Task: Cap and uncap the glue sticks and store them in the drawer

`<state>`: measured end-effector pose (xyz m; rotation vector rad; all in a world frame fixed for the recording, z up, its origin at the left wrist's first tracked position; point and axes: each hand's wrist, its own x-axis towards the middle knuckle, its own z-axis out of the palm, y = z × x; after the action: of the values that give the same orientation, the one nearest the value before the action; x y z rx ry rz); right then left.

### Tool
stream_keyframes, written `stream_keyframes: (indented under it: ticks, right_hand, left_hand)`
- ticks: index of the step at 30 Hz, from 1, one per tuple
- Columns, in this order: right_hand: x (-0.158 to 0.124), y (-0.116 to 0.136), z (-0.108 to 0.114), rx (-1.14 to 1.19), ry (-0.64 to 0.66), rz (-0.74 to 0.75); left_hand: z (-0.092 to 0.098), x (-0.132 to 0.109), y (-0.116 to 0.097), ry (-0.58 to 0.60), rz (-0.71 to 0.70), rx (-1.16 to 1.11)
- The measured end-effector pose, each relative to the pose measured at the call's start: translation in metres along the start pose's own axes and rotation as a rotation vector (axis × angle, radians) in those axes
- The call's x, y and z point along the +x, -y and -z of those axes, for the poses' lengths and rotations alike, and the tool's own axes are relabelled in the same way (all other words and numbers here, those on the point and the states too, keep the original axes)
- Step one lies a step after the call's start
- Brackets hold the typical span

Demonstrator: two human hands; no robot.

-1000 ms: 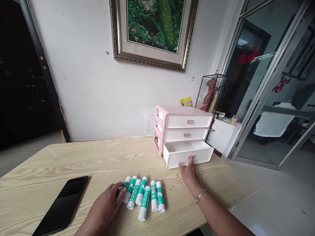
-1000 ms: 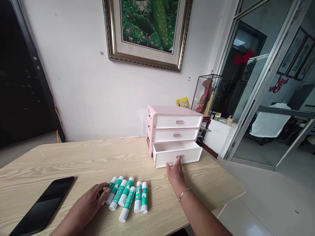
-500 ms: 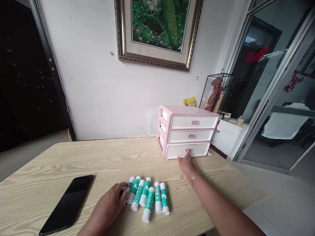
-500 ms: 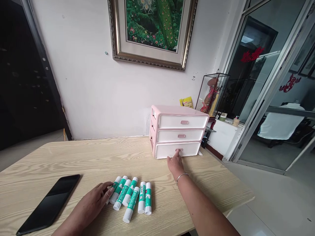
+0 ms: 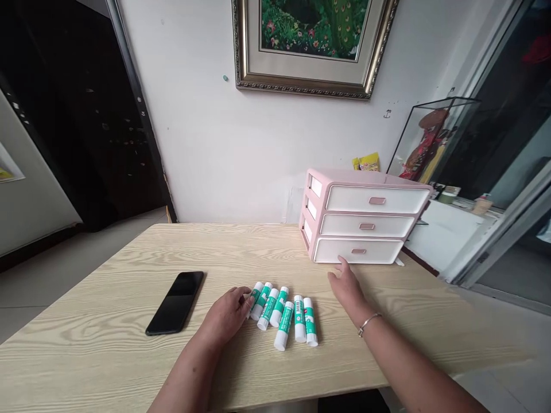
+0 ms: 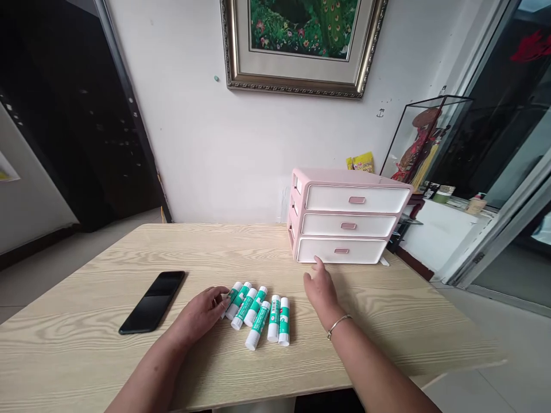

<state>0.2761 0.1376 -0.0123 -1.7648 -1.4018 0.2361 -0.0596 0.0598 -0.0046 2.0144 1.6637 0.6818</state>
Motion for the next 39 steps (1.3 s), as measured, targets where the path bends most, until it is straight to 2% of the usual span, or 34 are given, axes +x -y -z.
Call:
stream_keyframes:
  ticks: [3,8,12,16,19,23,27,33,36,39]
  right_hand:
    - [-0.021,0.031,-0.006,0.112,0.072,0.107]
    - [-0.035,0.086,-0.018,0.259,0.250,0.204]
    - [-0.047,0.110,-0.039,0.343,0.350,0.292]
    - [-0.054,0.102,-0.064,0.342,0.437,0.362]
    - [-0.052,0.088,-0.072,0.340,0.459,0.407]
    - [-0.047,0.077,-0.073,0.398,0.564,0.313]
    - [-0.045,0.079,-0.068,0.435,0.548,0.269]
    - [-0.054,0.098,-0.043,0.573,0.577,0.357]
    - [-0.059,0.103,-0.032,0.585,0.555,0.412]
    - [-0.061,0.103,-0.029,0.545,0.508,0.451]
  left_hand:
    - [0.000,-0.001,-0.001,-0.004,0.013,0.018]
    - [0.000,-0.004,-0.006,-0.022,0.040,0.051]
    - [0.001,-0.006,-0.011,-0.048,0.072,0.093]
    - [-0.001,-0.004,-0.012,-0.073,0.108,0.118]
    - [-0.003,0.000,-0.012,-0.095,0.146,0.127]
    - [-0.003,0.003,-0.012,-0.113,0.191,0.110]
    - [0.005,0.000,-0.015,-0.130,0.187,0.018]
    - [0.012,-0.009,-0.030,-0.071,0.028,-0.462]
    - [0.006,-0.006,-0.037,-0.019,-0.057,-0.497]
    - [-0.002,-0.005,-0.043,0.003,-0.146,-0.416]
